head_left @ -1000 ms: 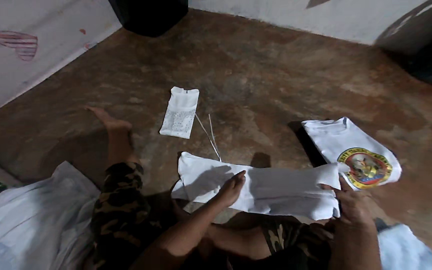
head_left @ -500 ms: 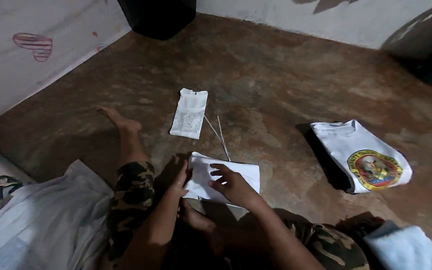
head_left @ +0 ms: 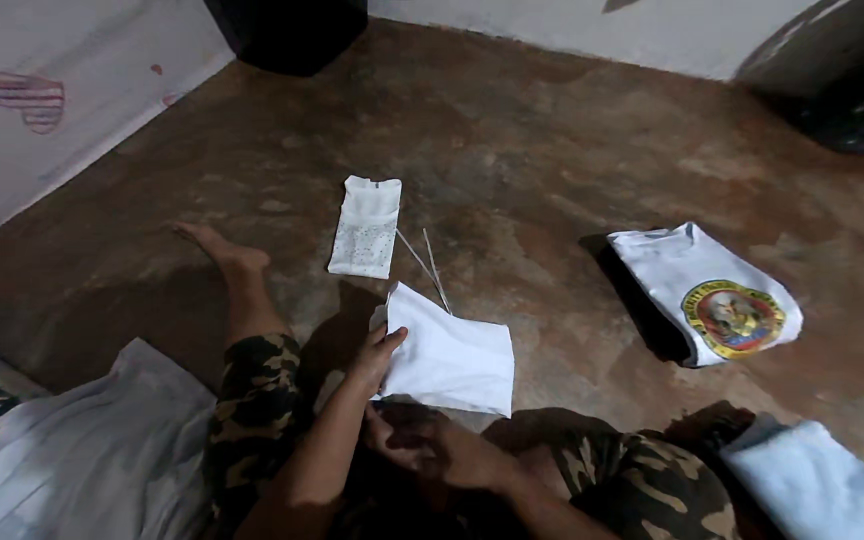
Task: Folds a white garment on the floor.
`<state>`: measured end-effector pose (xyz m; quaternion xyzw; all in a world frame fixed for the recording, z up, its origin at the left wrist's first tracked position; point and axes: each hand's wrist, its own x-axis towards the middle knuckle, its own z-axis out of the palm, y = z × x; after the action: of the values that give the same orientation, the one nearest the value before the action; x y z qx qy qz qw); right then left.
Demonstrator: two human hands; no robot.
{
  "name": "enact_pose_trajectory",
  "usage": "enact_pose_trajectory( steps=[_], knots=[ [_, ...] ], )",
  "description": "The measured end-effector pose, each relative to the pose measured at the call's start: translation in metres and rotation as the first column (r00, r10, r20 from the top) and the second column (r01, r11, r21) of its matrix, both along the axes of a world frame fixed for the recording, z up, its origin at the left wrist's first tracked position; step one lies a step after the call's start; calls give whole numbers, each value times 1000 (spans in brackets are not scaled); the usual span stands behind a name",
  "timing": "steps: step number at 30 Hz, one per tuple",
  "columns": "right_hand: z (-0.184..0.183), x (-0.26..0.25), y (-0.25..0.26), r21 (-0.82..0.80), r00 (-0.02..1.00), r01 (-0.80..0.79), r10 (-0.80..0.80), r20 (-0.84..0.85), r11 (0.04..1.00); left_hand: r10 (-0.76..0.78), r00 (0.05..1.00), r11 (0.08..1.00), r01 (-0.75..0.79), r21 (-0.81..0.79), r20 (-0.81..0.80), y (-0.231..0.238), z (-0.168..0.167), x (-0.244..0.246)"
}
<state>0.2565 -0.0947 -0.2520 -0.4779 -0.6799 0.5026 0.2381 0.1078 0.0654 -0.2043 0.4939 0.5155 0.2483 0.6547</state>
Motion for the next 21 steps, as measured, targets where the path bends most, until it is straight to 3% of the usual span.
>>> enact_pose_trajectory(
  steps=[3,4,7,9,10,11,12,13,14,15,17,19,21],
  knots=[
    [-24,-35,6,241,914,231,-295,278,943,-13,998,998,10,56,65,-7,13,13],
    [-24,-33,10,197,848,297,-353,396,934,-20,995,997,12,73,102,-8,18,15],
    [-14,-17,20,-16,699,424,-317,641,905,-38,986,994,22,104,160,-5,25,11],
    [34,-8,34,-352,720,422,-73,690,835,-32,993,994,20,103,114,2,17,1],
    [47,-4,35,-388,719,392,-15,695,834,-28,998,994,23,104,54,7,8,-5],
    [37,-2,22,-185,686,389,-149,713,902,-32,999,994,36,106,-33,12,-4,-11],
    [9,0,8,167,626,399,-401,668,901,-52,989,992,67,103,-140,18,-19,-19],
    [39,7,21,-165,682,382,-157,714,909,-86,967,990,110,87,-241,23,-36,-25],
    [59,10,37,-412,712,391,13,702,823,-113,943,988,139,61,-314,27,-53,-30],
    [59,6,41,-428,692,464,-16,722,776,-113,927,989,138,44,-357,29,-67,-32],
    [22,-13,26,11,491,628,-407,770,778,-93,921,992,118,43,-379,29,-75,-29],
    [63,4,43,-416,678,508,-53,733,754,-75,922,990,115,84,-379,29,-64,-22],
    [77,9,46,-503,732,468,-1,681,727,17,926,979,61,195,-378,26,-54,-13]
  ],
)
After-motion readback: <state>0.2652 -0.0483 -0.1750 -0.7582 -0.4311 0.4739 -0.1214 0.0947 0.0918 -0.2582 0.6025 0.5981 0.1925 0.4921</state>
